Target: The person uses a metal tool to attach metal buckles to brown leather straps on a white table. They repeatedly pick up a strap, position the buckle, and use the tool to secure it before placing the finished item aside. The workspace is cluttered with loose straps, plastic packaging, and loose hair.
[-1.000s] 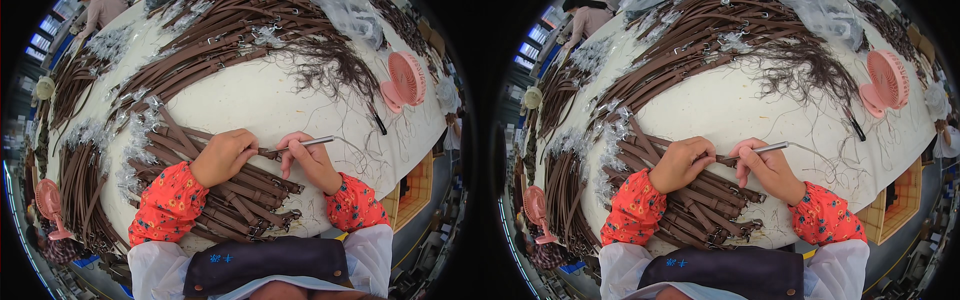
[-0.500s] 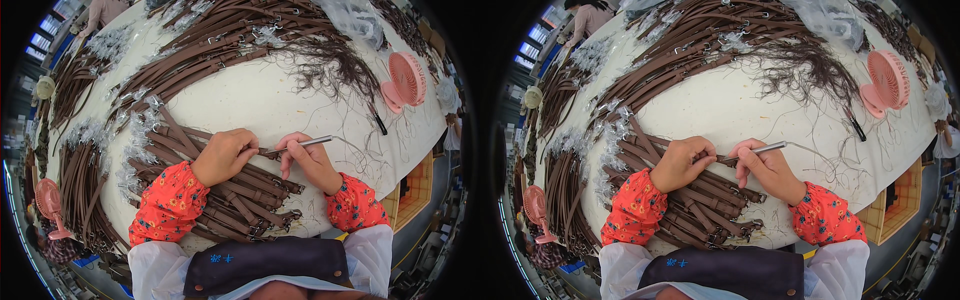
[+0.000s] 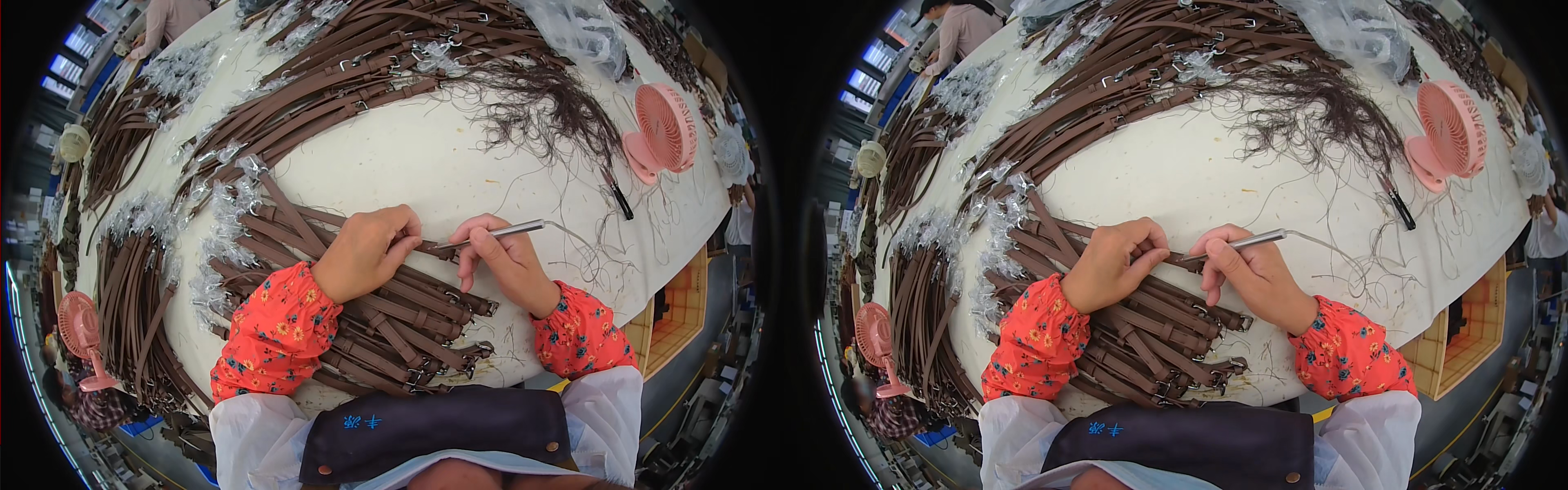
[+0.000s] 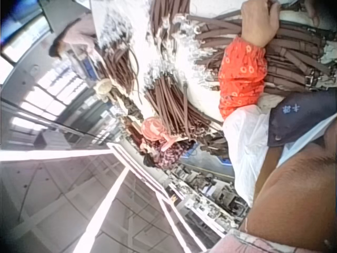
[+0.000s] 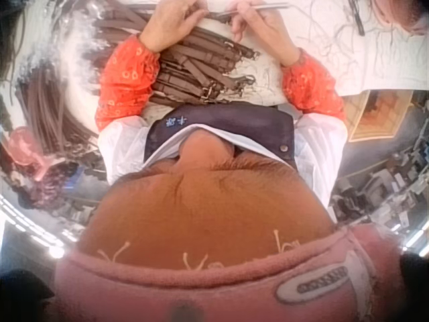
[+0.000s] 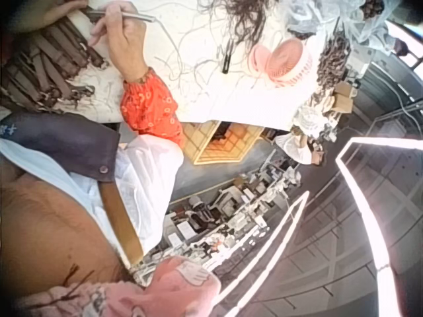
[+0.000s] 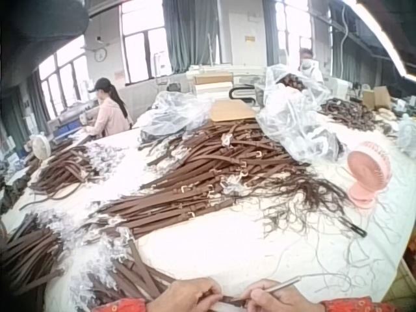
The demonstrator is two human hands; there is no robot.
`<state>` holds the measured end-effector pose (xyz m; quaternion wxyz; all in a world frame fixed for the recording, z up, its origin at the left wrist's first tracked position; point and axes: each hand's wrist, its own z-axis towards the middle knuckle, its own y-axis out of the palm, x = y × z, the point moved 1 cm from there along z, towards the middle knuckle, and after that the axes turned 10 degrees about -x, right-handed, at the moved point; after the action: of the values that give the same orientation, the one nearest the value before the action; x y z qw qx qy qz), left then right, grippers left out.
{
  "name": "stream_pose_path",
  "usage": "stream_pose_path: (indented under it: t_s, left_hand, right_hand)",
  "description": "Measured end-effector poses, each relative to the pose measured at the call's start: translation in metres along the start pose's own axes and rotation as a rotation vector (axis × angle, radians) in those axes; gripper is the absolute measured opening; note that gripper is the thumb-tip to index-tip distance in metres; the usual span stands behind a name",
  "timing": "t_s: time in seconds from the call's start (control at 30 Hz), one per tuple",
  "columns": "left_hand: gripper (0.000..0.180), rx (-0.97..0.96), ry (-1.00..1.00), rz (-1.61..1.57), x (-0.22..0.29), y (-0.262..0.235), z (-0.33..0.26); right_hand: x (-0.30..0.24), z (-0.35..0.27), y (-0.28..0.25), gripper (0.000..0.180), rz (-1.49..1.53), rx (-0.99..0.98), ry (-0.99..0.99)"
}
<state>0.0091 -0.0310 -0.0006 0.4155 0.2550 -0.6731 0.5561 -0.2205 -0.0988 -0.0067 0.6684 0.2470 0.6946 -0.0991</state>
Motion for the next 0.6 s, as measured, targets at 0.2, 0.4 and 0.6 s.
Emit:
stream_pose_path:
  t_s: [0.2,0.4,0.6]
  left_hand:
    - [0.012,0.018,0.052,0.023,0.0047,0.0027,0.002]
    - [0.009,0.041,0.128,0.132,-0.0002,0.0062,0.0037]
    - [0.006,0.035,0.099,0.116,0.0009,0.0057,0.0035]
  right_hand:
    - [0.0019,0.0009,-0.0017,0.037,-0.024,0.037,-0.043]
    - [0.0034,0.0021,-0.0018,0.037,-0.054,0.042,-0.067]
    - [0.0014,0.0018,-0.0013,0.037,-0.045,0.041,-0.037]
